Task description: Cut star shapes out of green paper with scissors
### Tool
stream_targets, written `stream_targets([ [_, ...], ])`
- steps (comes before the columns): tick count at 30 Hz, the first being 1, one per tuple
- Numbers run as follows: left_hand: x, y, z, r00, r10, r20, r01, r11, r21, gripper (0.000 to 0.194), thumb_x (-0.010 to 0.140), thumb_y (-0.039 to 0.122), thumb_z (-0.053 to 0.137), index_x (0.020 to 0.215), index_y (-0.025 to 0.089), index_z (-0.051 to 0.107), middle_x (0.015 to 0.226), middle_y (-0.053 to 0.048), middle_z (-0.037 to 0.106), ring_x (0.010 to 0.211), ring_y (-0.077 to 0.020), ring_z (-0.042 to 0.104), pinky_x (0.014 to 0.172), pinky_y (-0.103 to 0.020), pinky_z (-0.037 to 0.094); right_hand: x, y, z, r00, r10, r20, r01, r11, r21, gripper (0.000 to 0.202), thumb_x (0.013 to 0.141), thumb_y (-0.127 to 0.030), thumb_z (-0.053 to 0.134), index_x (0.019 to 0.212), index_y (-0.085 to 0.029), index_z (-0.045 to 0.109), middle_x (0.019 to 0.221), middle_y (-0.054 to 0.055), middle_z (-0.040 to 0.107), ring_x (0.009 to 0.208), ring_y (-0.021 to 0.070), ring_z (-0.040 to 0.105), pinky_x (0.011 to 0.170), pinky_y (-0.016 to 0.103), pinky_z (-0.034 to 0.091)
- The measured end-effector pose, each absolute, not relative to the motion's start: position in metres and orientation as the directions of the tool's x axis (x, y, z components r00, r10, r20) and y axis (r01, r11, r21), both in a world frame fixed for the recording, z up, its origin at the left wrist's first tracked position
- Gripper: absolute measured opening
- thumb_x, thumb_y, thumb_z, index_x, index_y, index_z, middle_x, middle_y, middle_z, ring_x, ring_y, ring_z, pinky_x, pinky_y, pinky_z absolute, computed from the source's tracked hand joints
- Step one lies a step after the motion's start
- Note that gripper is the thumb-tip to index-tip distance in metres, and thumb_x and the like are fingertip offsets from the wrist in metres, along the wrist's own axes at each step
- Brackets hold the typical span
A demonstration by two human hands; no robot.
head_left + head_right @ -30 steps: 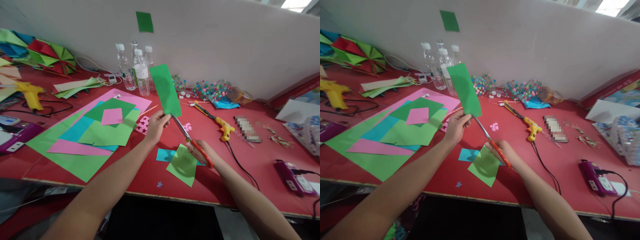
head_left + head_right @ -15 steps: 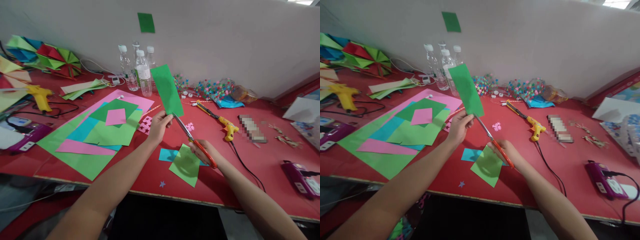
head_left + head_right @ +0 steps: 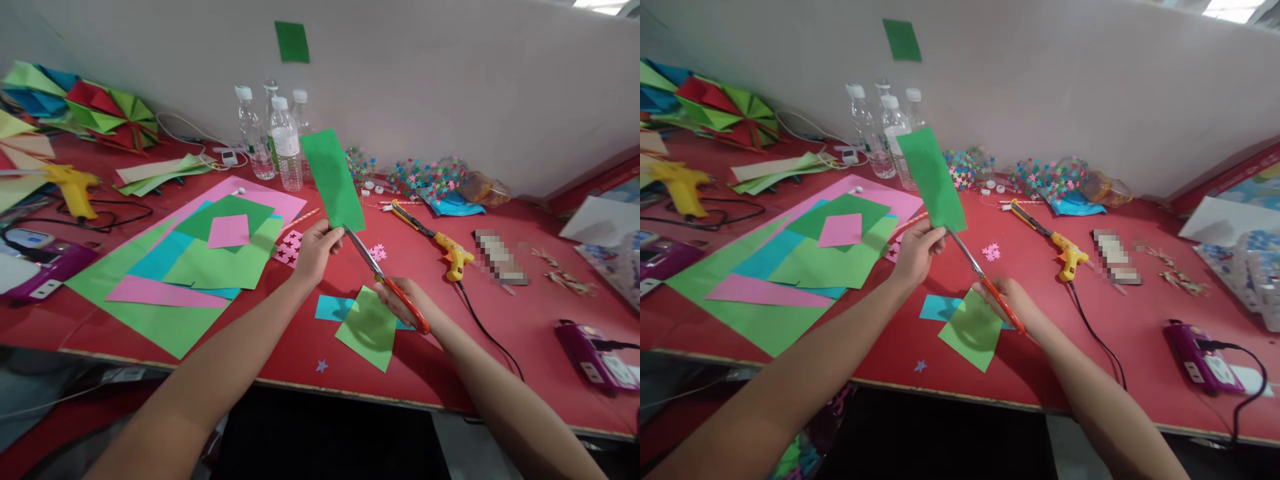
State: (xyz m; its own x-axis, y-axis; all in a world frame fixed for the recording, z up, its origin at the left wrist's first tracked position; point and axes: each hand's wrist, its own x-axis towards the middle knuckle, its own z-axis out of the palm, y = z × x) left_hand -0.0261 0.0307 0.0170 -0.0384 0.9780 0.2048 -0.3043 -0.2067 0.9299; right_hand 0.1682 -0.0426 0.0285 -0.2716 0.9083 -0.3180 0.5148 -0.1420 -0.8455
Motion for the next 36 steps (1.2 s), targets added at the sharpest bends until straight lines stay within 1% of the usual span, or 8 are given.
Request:
stream_targets([
  [4,-0.030,0.033,0.017,-0.034,0.972,0.234,-0.271,-0.235,0.934,0.020,0.079,0.028,0.060,0.062,0.017,0.057,0.052,0.004,0.055,0.046,-0.0063,0.048,0.047,-0.020,0.038,0.169,-0.042,0.032,-0.311,0.901,-0.303,0.487,-0.123,-0.865,0.053,0.075,-0.070,0.058,0.063,-0.020,0.044,0.039,-0.008,0.035,0.032,0.0063,0.032,0.037,0.022,0.020],
  [7,-0.033,0.034,0.019,-0.095,0.959,0.265,-0.254,-0.281,0.925,0.026,0.080,0.028,0.059,0.057,0.018,0.051,0.050,0.004,0.054,0.045,-0.0064,0.049,0.047,-0.020,0.038,0.170,-0.042,0.034,-0.314,0.896,-0.313,0.490,-0.129,-0.862,0.054,0.074,-0.071,0.059,0.063,-0.020,0.045,0.037,-0.009,0.034,0.030,0.0058,0.030,0.037,0.022,0.021],
  [11,-0.031,0.033,0.019,-0.137,0.963,0.233,-0.262,-0.262,0.929,0.025,0.076,0.028,0.064,0.057,0.018,0.050,0.048,0.005,0.053,0.043,-0.0053,0.047,0.045,-0.018,0.037,0.173,-0.042,0.030,-0.361,0.870,-0.335,0.428,-0.165,-0.889,0.054,0.081,-0.071,0.050,0.065,-0.019,0.047,0.031,-0.009,0.035,0.029,0.0060,0.029,0.037,0.022,0.025],
  [16,-0.027,0.030,0.019,-0.114,0.974,0.195,-0.324,-0.222,0.920,0.019,0.074,0.029,0.067,0.062,0.017,0.057,0.051,0.004,0.059,0.044,-0.0055,0.051,0.044,-0.018,0.039,0.179,-0.041,0.023,-0.476,0.839,-0.264,0.310,-0.121,-0.943,0.052,0.089,-0.066,0.044,0.070,-0.019,0.050,0.032,-0.008,0.038,0.028,0.0058,0.030,0.037,0.020,0.026],
  [20,-0.026,0.028,0.020,-0.096,0.979,0.178,-0.340,-0.201,0.919,0.019,0.072,0.029,0.067,0.062,0.017,0.058,0.050,0.003,0.059,0.044,-0.0060,0.051,0.045,-0.019,0.040,0.179,-0.041,0.025,-0.498,0.830,-0.252,0.321,-0.094,-0.943,0.051,0.089,-0.065,0.044,0.070,-0.018,0.050,0.032,-0.008,0.040,0.029,0.0061,0.032,0.039,0.020,0.030],
  [25,-0.027,0.027,0.019,-0.077,0.981,0.178,-0.325,-0.193,0.926,0.017,0.072,0.029,0.066,0.063,0.017,0.059,0.050,0.003,0.058,0.044,-0.0064,0.050,0.045,-0.020,0.040,0.179,-0.042,0.030,-0.502,0.827,-0.253,0.334,-0.085,-0.939,0.052,0.088,-0.067,0.045,0.072,-0.018,0.050,0.034,-0.008,0.040,0.030,0.0061,0.033,0.040,0.021,0.031],
  [31,-0.032,0.031,0.020,-0.079,0.967,0.242,-0.229,-0.254,0.940,0.019,0.072,0.027,0.064,0.058,0.017,0.055,0.045,0.005,0.052,0.041,-0.0062,0.046,0.042,-0.019,0.036,0.180,-0.041,0.033,-0.438,0.840,-0.320,0.421,-0.123,-0.899,0.051,0.085,-0.066,0.050,0.068,-0.018,0.050,0.034,-0.009,0.037,0.029,0.0056,0.032,0.036,0.020,0.026],
  [36,-0.034,0.033,0.019,-0.076,0.970,0.231,-0.212,-0.242,0.947,0.020,0.070,0.027,0.063,0.056,0.018,0.052,0.044,0.005,0.050,0.040,-0.0058,0.044,0.040,-0.018,0.033,0.174,-0.041,0.037,-0.375,0.853,-0.362,0.468,-0.163,-0.869,0.053,0.082,-0.068,0.052,0.064,-0.019,0.046,0.034,-0.009,0.035,0.029,0.0050,0.031,0.034,0.020,0.023],
])
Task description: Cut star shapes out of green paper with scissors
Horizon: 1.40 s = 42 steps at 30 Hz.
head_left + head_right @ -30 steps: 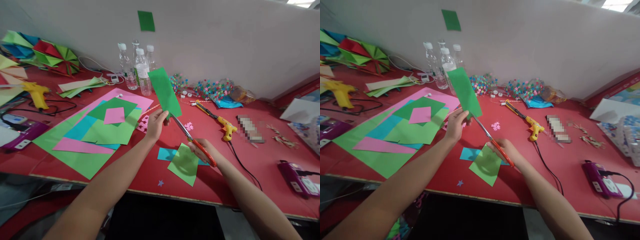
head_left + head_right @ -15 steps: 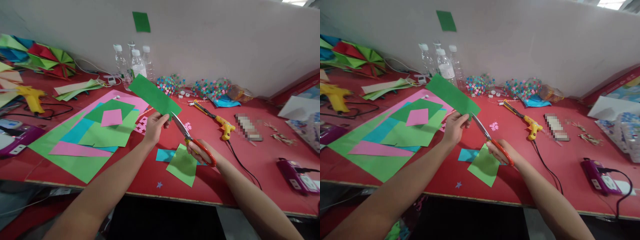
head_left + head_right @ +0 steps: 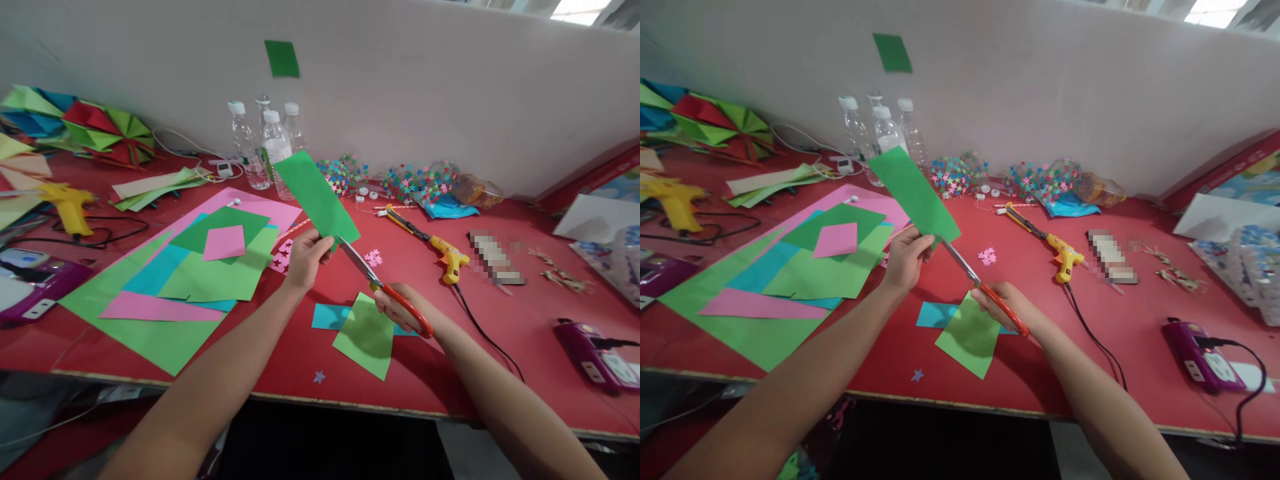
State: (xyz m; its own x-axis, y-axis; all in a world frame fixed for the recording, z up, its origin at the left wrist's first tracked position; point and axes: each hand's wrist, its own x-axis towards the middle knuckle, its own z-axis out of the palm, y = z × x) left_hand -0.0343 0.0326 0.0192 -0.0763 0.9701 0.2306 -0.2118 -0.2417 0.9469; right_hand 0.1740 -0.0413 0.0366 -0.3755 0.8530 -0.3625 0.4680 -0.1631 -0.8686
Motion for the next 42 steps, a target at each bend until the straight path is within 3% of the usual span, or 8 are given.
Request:
stream_targets([
  [16,-0.033,0.033,0.017,-0.089,0.979,0.185,-0.188,-0.199,0.962,0.022,0.069,0.028,0.063,0.053,0.018,0.050,0.043,0.005,0.050,0.039,-0.0053,0.044,0.040,-0.018,0.034,0.176,-0.039,0.034,-0.363,0.855,-0.371,0.448,-0.189,-0.874,0.056,0.078,-0.073,0.055,0.062,-0.020,0.046,0.035,-0.008,0.036,0.027,0.0056,0.033,0.029,0.020,0.022],
  [26,-0.028,0.030,0.017,-0.092,0.990,0.111,-0.323,-0.135,0.937,0.019,0.066,0.030,0.068,0.059,0.017,0.055,0.047,0.003,0.058,0.040,-0.0069,0.050,0.042,-0.019,0.039,0.174,-0.040,0.032,-0.382,0.855,-0.351,0.358,-0.213,-0.909,0.056,0.077,-0.074,0.054,0.064,-0.020,0.046,0.032,-0.010,0.035,0.026,0.0053,0.031,0.031,0.020,0.022],
  [42,-0.026,0.029,0.015,-0.060,0.988,0.143,-0.312,-0.155,0.937,0.020,0.070,0.030,0.066,0.058,0.017,0.057,0.047,0.003,0.057,0.041,-0.0062,0.049,0.042,-0.019,0.038,0.186,-0.036,0.027,-0.511,0.817,-0.267,0.338,-0.095,-0.936,0.052,0.087,-0.067,0.045,0.071,-0.018,0.049,0.036,-0.009,0.038,0.030,0.0056,0.033,0.035,0.019,0.027],
])
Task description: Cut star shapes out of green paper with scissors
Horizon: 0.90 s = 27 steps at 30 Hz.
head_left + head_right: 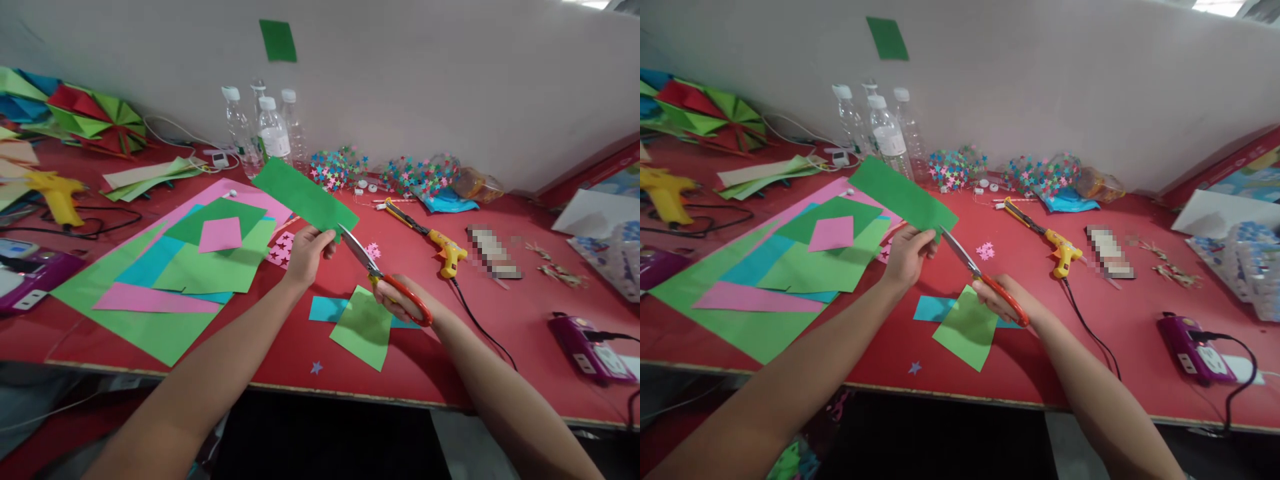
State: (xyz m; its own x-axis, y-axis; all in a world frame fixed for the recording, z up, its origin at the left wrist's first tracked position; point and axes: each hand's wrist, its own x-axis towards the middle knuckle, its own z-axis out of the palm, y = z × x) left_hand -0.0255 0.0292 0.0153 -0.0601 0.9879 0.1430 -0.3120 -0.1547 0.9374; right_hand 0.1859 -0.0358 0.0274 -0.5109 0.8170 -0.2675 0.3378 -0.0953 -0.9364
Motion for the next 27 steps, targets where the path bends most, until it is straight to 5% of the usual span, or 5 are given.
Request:
stream_targets([
  [8,-0.035,0.033,0.018,-0.017,0.983,0.183,-0.226,-0.182,0.957,0.018,0.065,0.028,0.064,0.054,0.018,0.055,0.042,0.004,0.050,0.038,-0.0061,0.043,0.039,-0.020,0.032,0.187,-0.034,0.035,-0.422,0.854,-0.305,0.497,-0.064,-0.866,0.051,0.082,-0.068,0.052,0.069,-0.019,0.047,0.041,-0.009,0.038,0.033,0.0056,0.034,0.035,0.020,0.023],
  [27,-0.033,0.033,0.019,-0.048,0.978,0.203,-0.252,-0.208,0.945,0.018,0.066,0.027,0.063,0.053,0.018,0.053,0.042,0.004,0.049,0.037,-0.0056,0.041,0.038,-0.019,0.030,0.176,-0.041,0.038,-0.352,0.879,-0.321,0.510,-0.107,-0.854,0.059,0.075,-0.078,0.049,0.065,-0.021,0.043,0.040,-0.008,0.033,0.033,0.0061,0.031,0.035,0.022,0.021],
])
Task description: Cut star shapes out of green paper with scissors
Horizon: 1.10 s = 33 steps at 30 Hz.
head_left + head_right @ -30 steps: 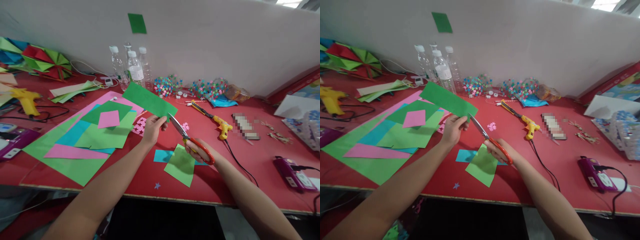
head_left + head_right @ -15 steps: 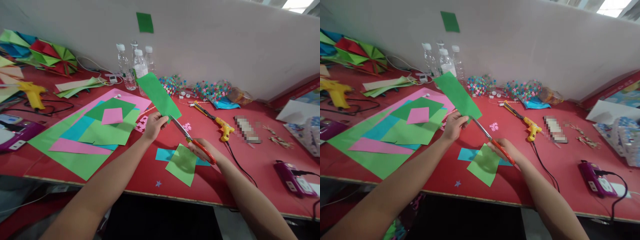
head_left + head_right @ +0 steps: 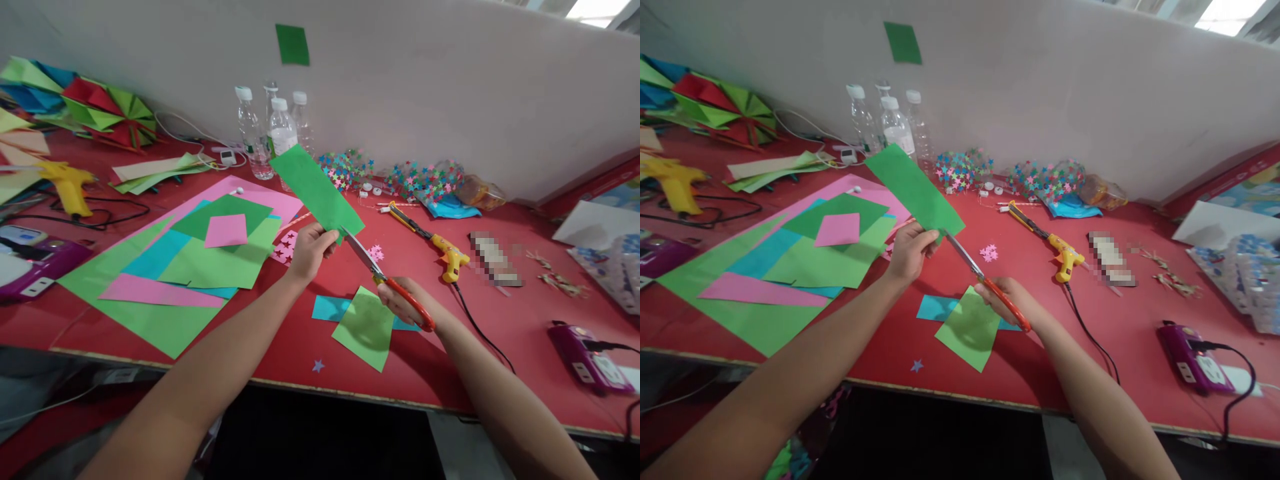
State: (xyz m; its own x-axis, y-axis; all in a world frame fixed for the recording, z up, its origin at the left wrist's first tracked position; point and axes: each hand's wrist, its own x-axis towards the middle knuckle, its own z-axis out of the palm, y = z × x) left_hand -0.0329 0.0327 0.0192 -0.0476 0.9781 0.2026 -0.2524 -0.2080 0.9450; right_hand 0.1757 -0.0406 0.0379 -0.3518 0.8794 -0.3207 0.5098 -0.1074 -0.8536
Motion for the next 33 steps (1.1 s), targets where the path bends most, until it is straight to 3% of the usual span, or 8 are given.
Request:
stream_targets([
  [19,-0.0388,0.0362,0.0197,-0.008,0.971,0.238,-0.162,-0.236,0.958,0.022,0.066,0.027,0.060,0.050,0.018,0.050,0.040,0.005,0.045,0.037,-0.0048,0.038,0.039,-0.019,0.027,0.1753,-0.0402,0.0342,-0.355,0.875,-0.330,0.490,-0.126,-0.863,0.059,0.075,-0.079,0.050,0.064,-0.021,0.041,0.042,-0.009,0.031,0.033,0.0051,0.029,0.034,0.020,0.020],
  [33,-0.0345,0.0349,0.0167,-0.042,0.976,0.213,-0.257,-0.217,0.942,0.020,0.068,0.027,0.064,0.053,0.017,0.054,0.042,0.004,0.050,0.038,-0.0051,0.042,0.038,-0.018,0.031,0.1730,-0.0413,0.0322,-0.352,0.889,-0.294,0.472,-0.103,-0.875,0.057,0.076,-0.076,0.052,0.065,-0.021,0.043,0.039,-0.009,0.034,0.032,0.0055,0.031,0.035,0.021,0.020],
])
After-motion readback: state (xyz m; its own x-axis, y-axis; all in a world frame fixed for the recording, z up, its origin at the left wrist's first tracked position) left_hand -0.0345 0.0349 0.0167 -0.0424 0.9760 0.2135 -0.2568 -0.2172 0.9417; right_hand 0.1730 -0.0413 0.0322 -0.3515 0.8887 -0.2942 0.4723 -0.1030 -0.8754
